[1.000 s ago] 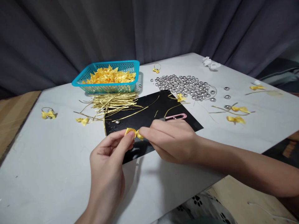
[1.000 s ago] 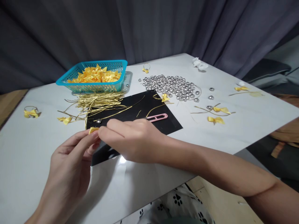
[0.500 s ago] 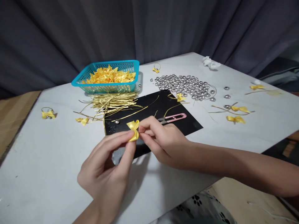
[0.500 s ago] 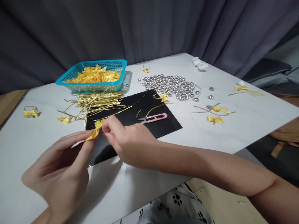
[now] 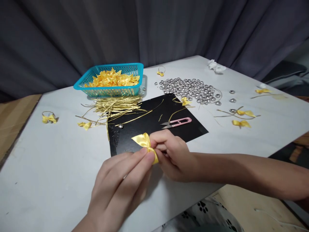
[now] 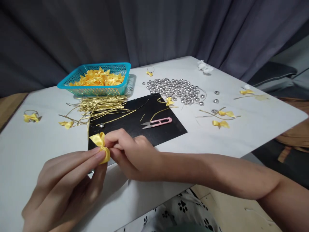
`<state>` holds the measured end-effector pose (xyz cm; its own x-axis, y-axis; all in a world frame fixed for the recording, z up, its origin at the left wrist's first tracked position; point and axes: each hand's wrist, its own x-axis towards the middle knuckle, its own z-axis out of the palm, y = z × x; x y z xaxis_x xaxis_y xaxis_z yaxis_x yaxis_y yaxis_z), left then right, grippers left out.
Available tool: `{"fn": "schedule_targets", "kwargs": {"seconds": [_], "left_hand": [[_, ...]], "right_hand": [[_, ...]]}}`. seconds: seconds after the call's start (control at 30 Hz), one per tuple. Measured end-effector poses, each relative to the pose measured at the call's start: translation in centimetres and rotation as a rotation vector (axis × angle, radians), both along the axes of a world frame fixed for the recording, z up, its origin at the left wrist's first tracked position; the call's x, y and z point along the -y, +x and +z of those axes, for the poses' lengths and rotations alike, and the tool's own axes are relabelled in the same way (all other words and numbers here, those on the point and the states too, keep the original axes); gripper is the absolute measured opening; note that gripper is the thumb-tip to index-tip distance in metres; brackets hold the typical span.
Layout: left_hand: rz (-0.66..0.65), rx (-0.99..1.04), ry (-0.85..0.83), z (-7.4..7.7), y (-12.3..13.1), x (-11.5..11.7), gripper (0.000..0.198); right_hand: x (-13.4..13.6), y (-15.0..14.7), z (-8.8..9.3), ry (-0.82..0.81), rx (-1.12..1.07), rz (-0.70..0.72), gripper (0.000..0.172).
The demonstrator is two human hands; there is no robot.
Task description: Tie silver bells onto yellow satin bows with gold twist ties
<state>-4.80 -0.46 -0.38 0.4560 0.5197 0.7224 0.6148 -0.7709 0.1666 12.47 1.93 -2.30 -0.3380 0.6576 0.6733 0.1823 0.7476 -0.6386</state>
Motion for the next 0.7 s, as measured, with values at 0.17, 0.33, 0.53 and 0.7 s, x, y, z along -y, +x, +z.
{"fn": "schedule_targets", "kwargs": {"seconds": [0.17, 0.33, 0.53, 0.7], "left_hand": [[-0.055, 0.013, -0.075, -0.3, -1.4, -0.5, 0.056], [-0.01, 0.101, -0.236, -0.3, -2.0, -0.3, 0.052], [-0.009, 0.079, -0.192, -0.2, -1.2, 0.6, 0.057], [0.044, 0.061, -0.037, 0.4, 0.1, 1.7, 0.064]], "right_hand": [[-0.2, -0.1, 0.1, -0.09, -0.071, 0.083, 0.001], [-0.2, -0.2, 0.2, -0.117, -0.087, 0.089, 0.005], [-0.4, 0.1, 0.2, -0.059, -0.068, 0.076, 0.007], [-0.5, 0.3, 0.1, 0.019, -0.02, 0.076, 0.009]]}}
